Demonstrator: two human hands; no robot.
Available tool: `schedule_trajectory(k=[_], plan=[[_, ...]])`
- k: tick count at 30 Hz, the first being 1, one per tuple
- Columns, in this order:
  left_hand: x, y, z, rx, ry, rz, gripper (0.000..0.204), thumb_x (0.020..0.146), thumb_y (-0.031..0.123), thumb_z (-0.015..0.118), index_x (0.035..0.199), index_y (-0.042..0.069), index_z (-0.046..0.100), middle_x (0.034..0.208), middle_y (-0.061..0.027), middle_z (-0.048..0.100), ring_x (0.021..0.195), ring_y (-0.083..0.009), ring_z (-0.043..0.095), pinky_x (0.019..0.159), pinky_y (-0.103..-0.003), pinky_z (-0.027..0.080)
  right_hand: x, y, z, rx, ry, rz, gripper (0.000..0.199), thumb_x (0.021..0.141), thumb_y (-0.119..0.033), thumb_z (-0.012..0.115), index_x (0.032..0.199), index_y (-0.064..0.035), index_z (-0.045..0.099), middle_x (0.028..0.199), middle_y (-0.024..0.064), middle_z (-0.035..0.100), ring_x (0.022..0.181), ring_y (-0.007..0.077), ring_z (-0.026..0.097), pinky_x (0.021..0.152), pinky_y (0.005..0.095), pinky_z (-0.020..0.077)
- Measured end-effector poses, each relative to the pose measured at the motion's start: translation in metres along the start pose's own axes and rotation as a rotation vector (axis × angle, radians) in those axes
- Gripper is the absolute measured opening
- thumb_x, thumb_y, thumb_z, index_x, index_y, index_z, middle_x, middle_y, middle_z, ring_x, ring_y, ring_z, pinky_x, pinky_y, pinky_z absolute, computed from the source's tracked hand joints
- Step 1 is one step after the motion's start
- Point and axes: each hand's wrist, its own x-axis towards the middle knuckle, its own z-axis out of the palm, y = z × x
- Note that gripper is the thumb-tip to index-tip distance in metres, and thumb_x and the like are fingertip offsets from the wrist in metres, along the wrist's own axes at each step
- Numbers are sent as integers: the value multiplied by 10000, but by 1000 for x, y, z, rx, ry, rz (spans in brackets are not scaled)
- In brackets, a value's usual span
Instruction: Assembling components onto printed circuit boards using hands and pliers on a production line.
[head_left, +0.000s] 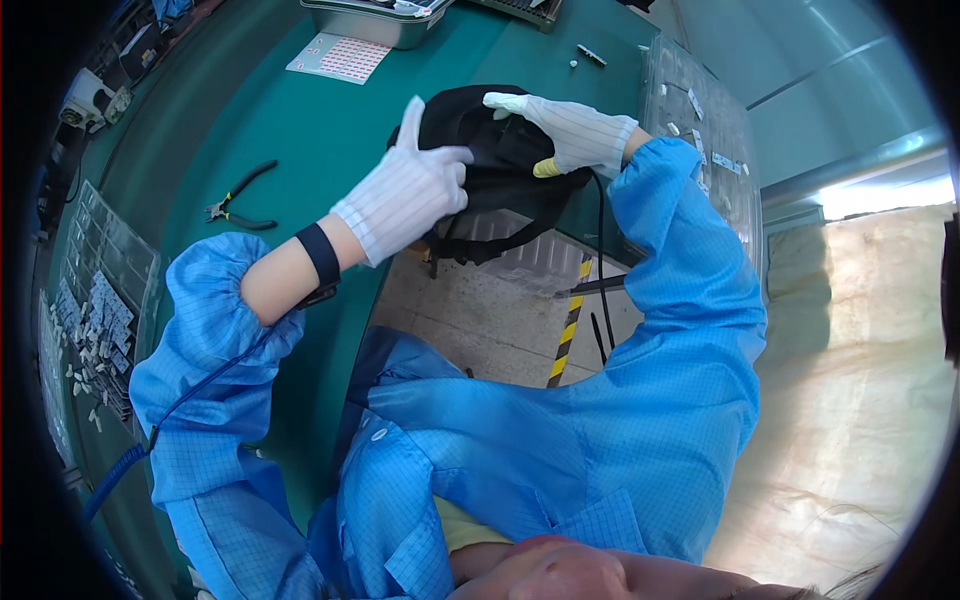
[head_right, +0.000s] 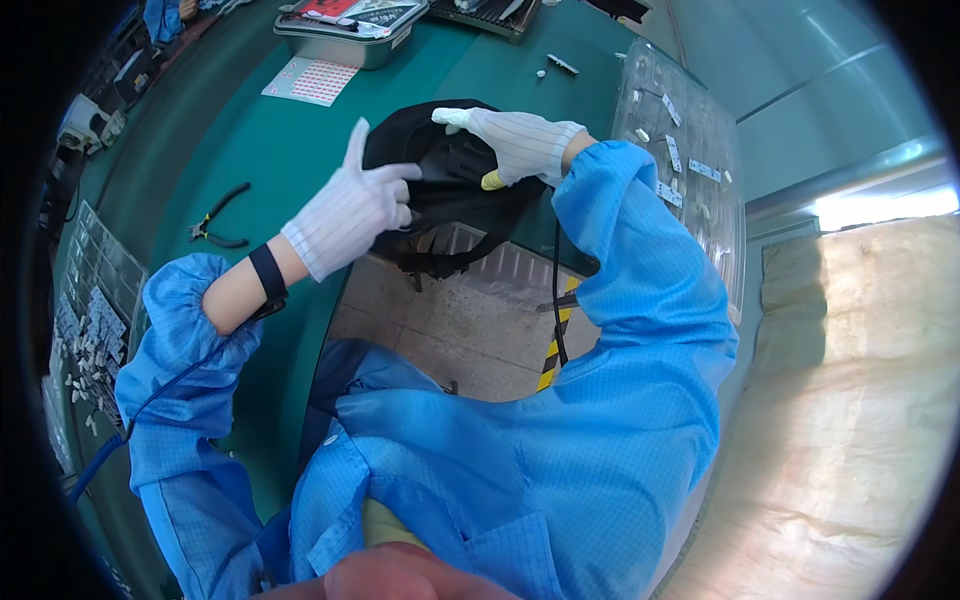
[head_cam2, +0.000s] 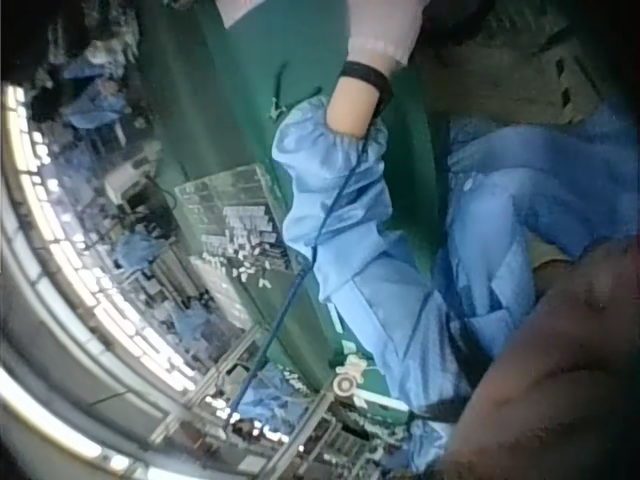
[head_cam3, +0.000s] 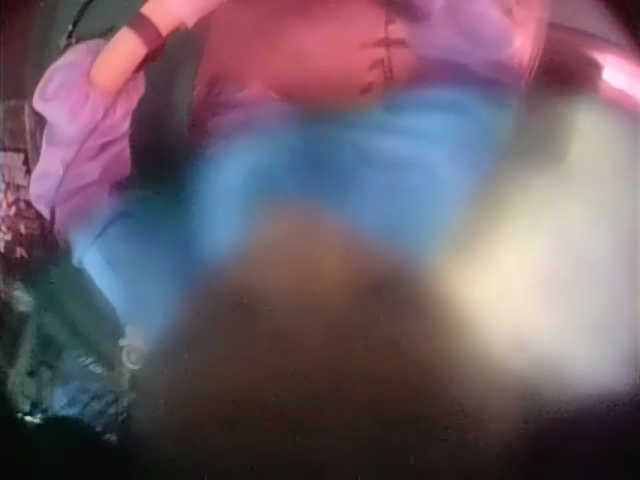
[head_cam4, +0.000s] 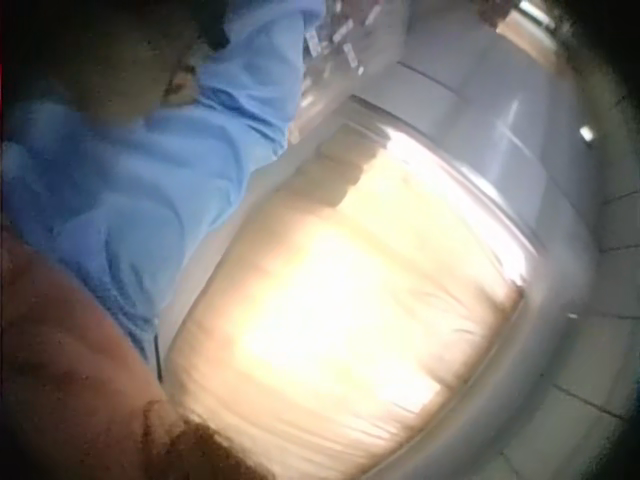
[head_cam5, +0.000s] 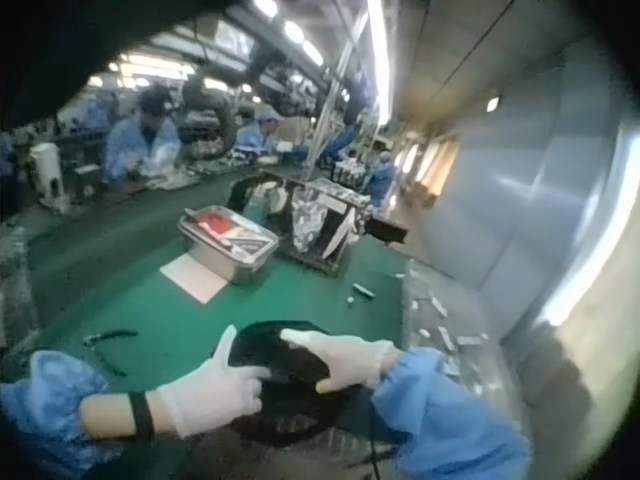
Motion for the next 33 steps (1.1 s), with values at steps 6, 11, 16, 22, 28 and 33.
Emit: schedule_trajectory(k=[6, 11, 16, 22, 28, 33], plan=[[16, -54, 3, 366, 230, -89, 137, 771, 96, 573, 703, 178, 660, 841, 12, 636, 1139, -151, 538, 1073, -690, 178, -30, -6, 13, -100, 25, 219, 786, 748, -310, 734, 1404, -138, 338, 1255, 192, 459, 981, 399, 573, 862, 449, 474], [61, -60, 9, 284, 441, -135, 115, 814, 96, 554, 757, 165, 626, 1020, 87, 637, 1237, -150, 464, 1096, -648, 174, -57, -21, 30, -61, 46, 287, 758, 748, -399, 713, 1361, -89, 393, 1256, 198, 445, 1009, 392, 559, 865, 439, 473], [84, -42, 22, 10, 360, -134, 197, 782, 33, 552, 633, 150, 602, 1049, 56, 661, 1254, -148, 463, 1100, -648, 161, -53, -26, 22, -72, 77, 295, 774, 700, -346, 754, 1345, -93, 410, 1218, 171, 488, 1034, 376, 554, 886, 406, 474], [42, -56, 3, 59, 385, -142, 261, 746, -57, 524, 759, 165, 659, 1151, 51, 624, 1255, -183, 466, 1090, -640, 174, -24, -29, 11, -148, 272, 260, 861, 643, -224, 833, 1367, -136, 376, 1315, 138, 464, 1145, 351, 519, 957, 397, 464], [8, -100, 21, -268, 502, -312, 812, 611, -107, 519, 1382, 117, 394, 1326, -167, 482, 1169, -390, 489, 935, -396, 458, 11, -27, 19, -53, 210, 201, 914, 622, -176, 844, 1390, -143, 350, 1287, 140, 510, 1142, 353, 528, 943, 406, 461], [0, -109, 21, -451, 99, -353, 864, 606, -64, 581, 1416, 92, 323, 1391, -219, 402, 1128, -423, 512, 922, -405, 467, -3, -19, -8, 101, 114, 149, 715, 778, -122, 714, 1399, -135, 360, 1270, 139, 553, 1156, 343, 521, 989, 391, 418]])
